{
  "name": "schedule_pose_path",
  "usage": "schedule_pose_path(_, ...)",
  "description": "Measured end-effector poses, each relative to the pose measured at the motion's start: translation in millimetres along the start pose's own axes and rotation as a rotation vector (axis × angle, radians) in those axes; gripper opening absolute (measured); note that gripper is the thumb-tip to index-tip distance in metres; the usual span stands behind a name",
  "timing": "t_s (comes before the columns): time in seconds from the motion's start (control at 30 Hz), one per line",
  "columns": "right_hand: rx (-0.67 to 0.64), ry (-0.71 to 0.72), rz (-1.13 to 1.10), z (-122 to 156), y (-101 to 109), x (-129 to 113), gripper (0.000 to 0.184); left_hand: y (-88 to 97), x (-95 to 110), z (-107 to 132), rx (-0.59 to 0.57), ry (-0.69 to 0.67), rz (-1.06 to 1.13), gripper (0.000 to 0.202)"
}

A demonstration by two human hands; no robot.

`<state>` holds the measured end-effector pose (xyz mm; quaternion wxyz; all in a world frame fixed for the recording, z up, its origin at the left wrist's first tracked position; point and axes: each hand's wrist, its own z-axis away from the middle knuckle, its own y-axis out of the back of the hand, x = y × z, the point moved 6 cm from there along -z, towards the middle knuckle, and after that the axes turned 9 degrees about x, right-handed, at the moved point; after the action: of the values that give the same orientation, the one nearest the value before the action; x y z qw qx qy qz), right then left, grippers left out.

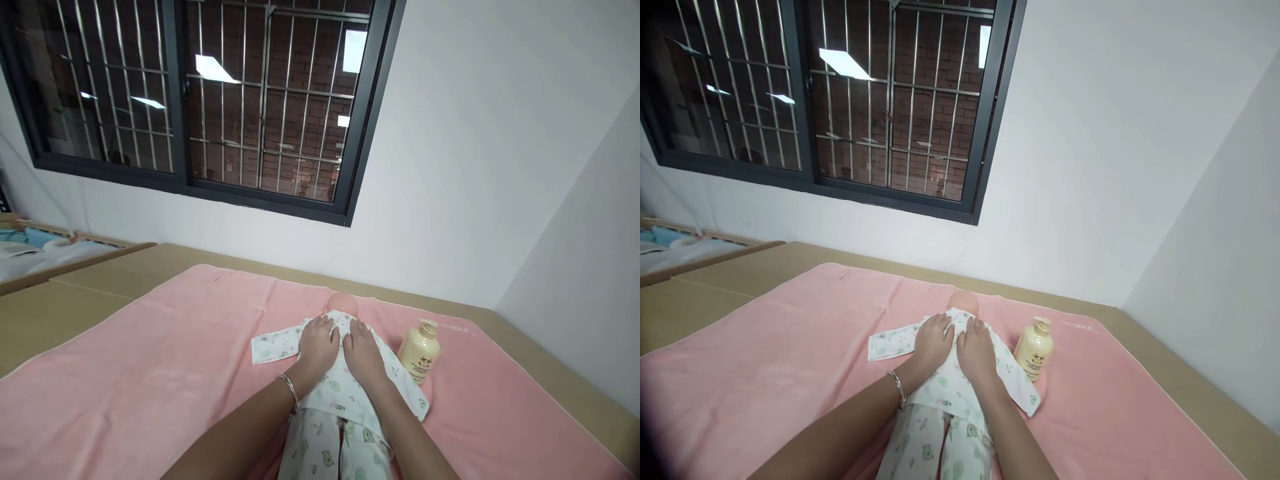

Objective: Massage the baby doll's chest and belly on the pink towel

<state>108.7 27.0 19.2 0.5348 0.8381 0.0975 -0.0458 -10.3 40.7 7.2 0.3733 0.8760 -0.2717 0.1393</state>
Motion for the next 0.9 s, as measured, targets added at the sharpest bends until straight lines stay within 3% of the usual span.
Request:
schedule_pose_path(0.27,0.013,-0.008,-0.021,-0.3,-2.1,0.6,0.055,-2.2,-0.6,-0.4,0.0,-0.021,0.018,0.033)
schedule_pose_path(0.53,-0.093,0.1,-0.211,-13.3,-7.8,21.3,0.058,-10.8,0.1,-6.5,-0.162,-0.086,0.07,0.041)
schedule_pose_path(0.7,-0.039,0.132,-0.144,-4.8,6.2,3.1,0.052,-2.6,0.8,-4.7,-0.03,-0.121,0.156,0.031)
schedule_pose_path(0.8,0.004,0.047,-0.08,0.1,13.3,-6.1,0.047,1.6,-2.9,0.0,0.083,-0.084,0.185,0.029)
schedule_pose_path(0.9,0.019,-0.026,-0.051,-0.9,13.7,-3.5,0.045,-0.4,-7.1,1.5,0.1,-0.037,0.184,0.028)
